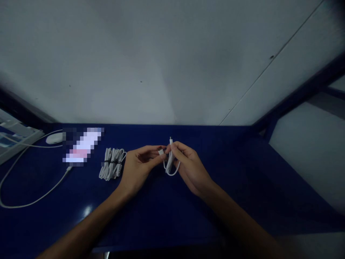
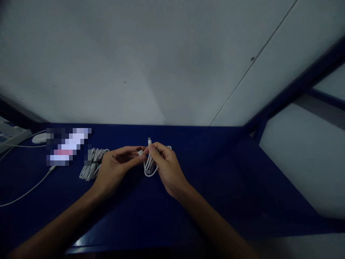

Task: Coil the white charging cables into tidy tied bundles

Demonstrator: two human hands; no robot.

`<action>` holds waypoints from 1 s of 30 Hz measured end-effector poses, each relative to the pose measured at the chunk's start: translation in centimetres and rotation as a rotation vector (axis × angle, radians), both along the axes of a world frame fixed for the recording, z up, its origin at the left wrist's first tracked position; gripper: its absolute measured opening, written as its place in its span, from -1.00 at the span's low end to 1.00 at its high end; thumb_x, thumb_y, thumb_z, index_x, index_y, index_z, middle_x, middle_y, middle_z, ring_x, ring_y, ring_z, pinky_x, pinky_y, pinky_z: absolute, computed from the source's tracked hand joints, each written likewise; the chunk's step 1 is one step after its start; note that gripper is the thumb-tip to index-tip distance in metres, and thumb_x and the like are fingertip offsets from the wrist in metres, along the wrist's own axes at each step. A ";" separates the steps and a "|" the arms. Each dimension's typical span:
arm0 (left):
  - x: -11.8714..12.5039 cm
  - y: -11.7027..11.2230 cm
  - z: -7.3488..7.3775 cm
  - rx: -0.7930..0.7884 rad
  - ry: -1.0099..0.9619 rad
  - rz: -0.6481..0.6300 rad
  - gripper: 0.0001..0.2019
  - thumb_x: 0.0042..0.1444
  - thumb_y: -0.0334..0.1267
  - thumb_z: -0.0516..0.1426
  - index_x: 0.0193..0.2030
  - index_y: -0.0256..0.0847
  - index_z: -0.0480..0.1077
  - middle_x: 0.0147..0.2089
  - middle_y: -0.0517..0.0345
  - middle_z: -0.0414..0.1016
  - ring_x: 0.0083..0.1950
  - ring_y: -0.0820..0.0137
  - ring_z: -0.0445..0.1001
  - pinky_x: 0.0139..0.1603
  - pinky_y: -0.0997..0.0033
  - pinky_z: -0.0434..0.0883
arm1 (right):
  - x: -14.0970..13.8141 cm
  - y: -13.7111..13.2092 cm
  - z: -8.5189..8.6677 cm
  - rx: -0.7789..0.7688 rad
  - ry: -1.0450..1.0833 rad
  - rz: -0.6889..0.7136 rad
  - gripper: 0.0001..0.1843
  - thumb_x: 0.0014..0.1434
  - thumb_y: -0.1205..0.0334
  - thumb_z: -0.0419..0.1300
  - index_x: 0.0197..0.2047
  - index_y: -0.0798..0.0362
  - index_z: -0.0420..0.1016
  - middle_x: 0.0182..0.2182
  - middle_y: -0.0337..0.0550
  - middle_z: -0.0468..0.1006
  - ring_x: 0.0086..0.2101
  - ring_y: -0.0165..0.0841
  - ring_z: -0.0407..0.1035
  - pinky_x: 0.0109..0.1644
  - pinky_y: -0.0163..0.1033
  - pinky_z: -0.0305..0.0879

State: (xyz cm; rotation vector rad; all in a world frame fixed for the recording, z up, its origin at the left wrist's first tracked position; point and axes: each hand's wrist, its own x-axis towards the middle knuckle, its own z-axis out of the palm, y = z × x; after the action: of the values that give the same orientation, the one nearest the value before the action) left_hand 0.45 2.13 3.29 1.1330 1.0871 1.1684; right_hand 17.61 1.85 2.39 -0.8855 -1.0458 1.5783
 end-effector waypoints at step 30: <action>-0.9 0.1 0.7 0.012 0.022 -0.007 -0.82 0.14 -0.20 0.44 -0.11 -0.14 0.72 -0.32 0.11 0.64 -0.40 0.41 0.47 -0.51 0.46 0.31 | -0.4 -1.6 1.7 0.369 -0.512 -0.317 -0.78 0.47 0.08 0.25 -0.20 -0.11 0.68 -0.34 -0.25 0.54 -0.35 -0.32 0.33 -0.24 -0.16 0.23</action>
State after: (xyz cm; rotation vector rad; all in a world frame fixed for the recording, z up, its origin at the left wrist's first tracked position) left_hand -0.40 2.24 3.99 1.1600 1.0936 1.1610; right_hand 17.18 0.24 4.04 -1.1557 -1.4152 0.8710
